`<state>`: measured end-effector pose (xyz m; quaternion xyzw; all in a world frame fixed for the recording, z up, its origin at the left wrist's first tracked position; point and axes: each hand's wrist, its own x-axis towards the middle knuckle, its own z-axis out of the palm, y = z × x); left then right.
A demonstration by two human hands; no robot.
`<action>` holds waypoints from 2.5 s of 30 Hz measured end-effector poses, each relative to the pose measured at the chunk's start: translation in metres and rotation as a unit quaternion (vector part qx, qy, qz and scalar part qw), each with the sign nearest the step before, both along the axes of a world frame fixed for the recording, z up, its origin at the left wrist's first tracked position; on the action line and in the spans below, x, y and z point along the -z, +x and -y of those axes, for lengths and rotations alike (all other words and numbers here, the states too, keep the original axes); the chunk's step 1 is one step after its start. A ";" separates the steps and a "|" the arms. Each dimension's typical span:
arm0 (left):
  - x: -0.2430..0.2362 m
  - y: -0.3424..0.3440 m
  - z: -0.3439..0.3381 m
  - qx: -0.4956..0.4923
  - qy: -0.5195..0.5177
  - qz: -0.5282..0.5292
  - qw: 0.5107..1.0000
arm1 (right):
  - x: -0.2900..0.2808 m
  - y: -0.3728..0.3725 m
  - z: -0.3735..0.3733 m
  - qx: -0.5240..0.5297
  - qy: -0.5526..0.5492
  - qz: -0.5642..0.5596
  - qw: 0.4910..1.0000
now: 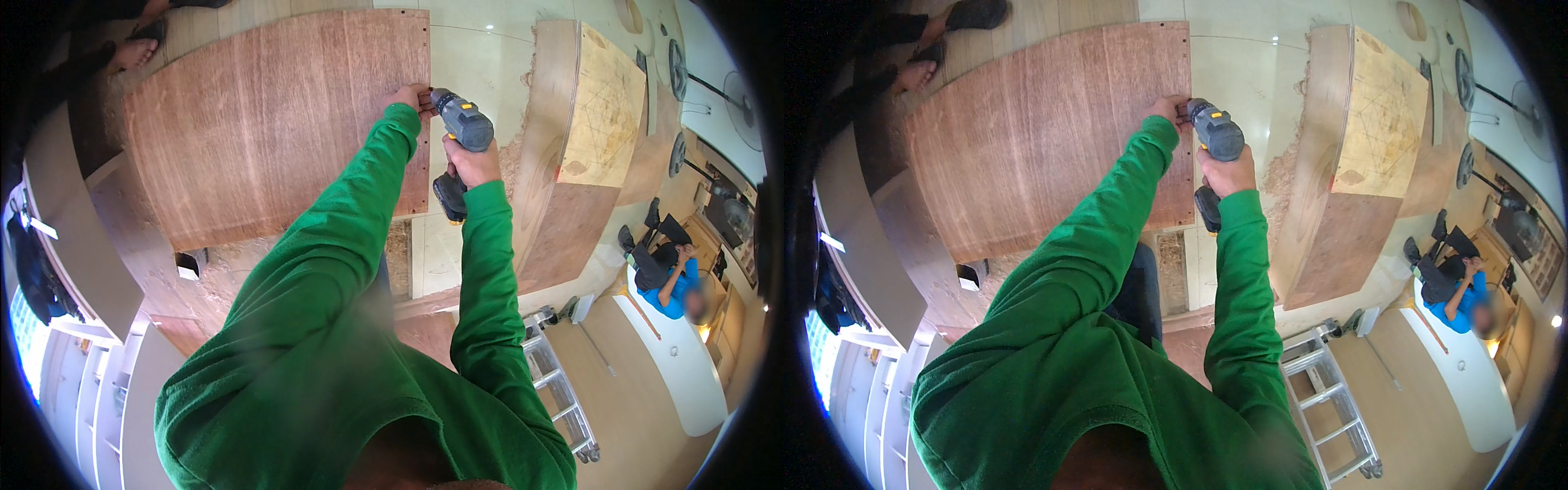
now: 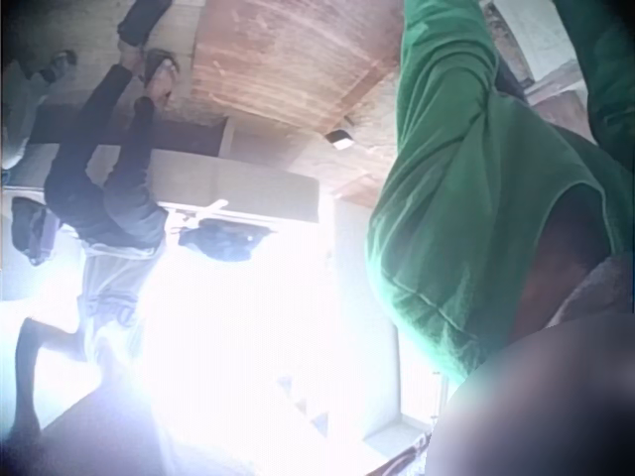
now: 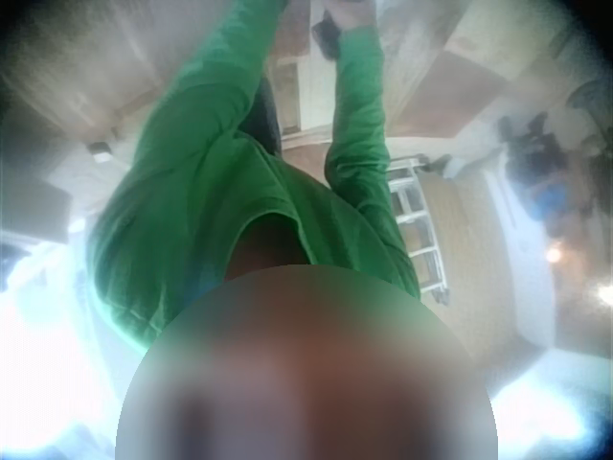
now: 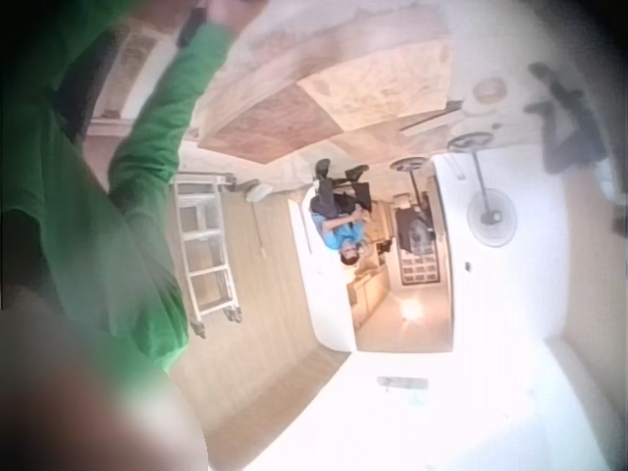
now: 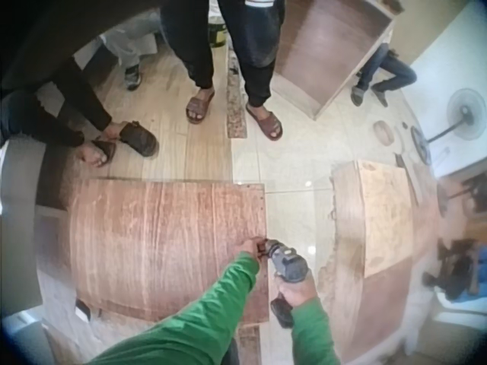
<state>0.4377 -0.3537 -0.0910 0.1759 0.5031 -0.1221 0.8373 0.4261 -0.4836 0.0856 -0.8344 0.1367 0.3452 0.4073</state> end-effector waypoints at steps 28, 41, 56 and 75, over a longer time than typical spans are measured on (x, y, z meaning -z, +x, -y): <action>-0.011 -0.124 -0.113 0.298 0.855 -0.052 0.422 | -0.020 0.042 -0.023 -0.125 -0.084 -0.038 0.988; -0.015 -0.122 -0.108 0.325 0.829 -0.063 0.451 | -0.011 0.061 -0.022 -0.178 -0.142 -0.028 0.973; -0.012 -0.121 -0.102 0.355 0.816 -0.079 0.450 | -0.042 0.115 -0.073 -0.548 -0.282 0.019 0.787; -0.002 -0.129 -0.107 0.325 0.857 0.026 0.400 | 0.003 -0.197 0.107 0.206 0.179 -0.002 0.962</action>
